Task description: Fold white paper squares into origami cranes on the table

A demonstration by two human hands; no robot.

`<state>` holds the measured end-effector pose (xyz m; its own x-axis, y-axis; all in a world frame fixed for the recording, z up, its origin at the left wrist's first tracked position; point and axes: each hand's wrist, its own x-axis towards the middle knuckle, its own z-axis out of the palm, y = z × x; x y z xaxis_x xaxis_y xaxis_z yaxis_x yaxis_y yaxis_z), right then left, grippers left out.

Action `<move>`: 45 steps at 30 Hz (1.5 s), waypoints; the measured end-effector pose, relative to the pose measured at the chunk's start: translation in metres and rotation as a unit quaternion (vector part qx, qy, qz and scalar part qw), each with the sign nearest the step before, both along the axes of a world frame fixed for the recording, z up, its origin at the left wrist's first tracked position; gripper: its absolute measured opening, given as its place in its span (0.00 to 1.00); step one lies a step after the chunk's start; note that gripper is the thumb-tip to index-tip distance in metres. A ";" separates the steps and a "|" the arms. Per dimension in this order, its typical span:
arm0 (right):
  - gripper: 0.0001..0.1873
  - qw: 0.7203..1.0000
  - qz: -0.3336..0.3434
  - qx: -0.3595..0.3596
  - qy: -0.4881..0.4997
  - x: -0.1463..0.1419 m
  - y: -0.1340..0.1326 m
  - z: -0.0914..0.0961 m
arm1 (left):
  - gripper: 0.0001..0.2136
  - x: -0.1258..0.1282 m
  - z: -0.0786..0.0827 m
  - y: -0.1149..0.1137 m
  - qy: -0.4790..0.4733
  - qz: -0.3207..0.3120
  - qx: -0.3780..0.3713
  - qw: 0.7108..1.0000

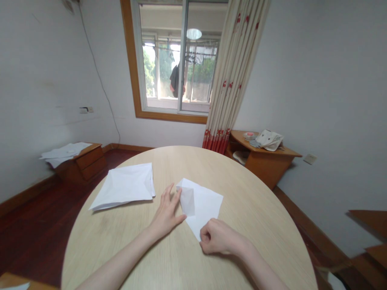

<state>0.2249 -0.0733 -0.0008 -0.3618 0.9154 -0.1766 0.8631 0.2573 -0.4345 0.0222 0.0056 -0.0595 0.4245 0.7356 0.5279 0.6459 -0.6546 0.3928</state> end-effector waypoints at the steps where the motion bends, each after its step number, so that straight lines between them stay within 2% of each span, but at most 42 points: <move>1: 0.07 1.000 0.003 -0.007 0.002 0.001 0.000 0.000 | 0.45 0.000 0.000 0.000 0.000 0.000 0.000 1.000; 16: 0.04 0.993 -0.002 -0.113 0.021 0.004 -0.005 0.007 | 0.46 0.000 0.001 0.000 0.003 0.001 -0.002 1.000; 23: 0.04 0.988 -0.014 -0.130 0.084 0.009 -0.001 -0.001 | 0.47 -0.001 0.003 -0.001 0.005 0.005 0.014 1.000; 27: 0.09 0.990 -0.013 -0.081 0.115 0.011 0.006 -0.003 | 0.47 0.000 0.006 -0.005 0.016 0.005 0.036 0.999; 31: 0.14 0.991 -0.044 0.029 0.122 0.011 0.012 -0.003 | 0.46 0.002 0.010 -0.010 0.029 0.000 0.059 0.998; 35: 0.10 0.985 -0.070 0.120 0.107 0.011 0.016 -0.007 | 0.46 0.003 0.013 -0.014 0.027 -0.001 0.076 0.997; 38: 0.04 0.981 -0.070 0.145 0.103 0.010 0.019 -0.013 | 0.46 0.004 0.013 -0.015 0.019 -0.003 0.098 0.995; 45: 0.06 0.976 -0.042 0.194 0.091 0.009 0.023 -0.026 | 0.39 0.003 0.018 -0.021 0.034 -0.007 0.161 0.986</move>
<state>0.2341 -0.0501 -0.0267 -0.2758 0.9284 0.2492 0.8054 0.3647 -0.4673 0.0257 -0.0150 -0.0415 0.4760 0.5282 0.7032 0.6538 -0.7473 0.1189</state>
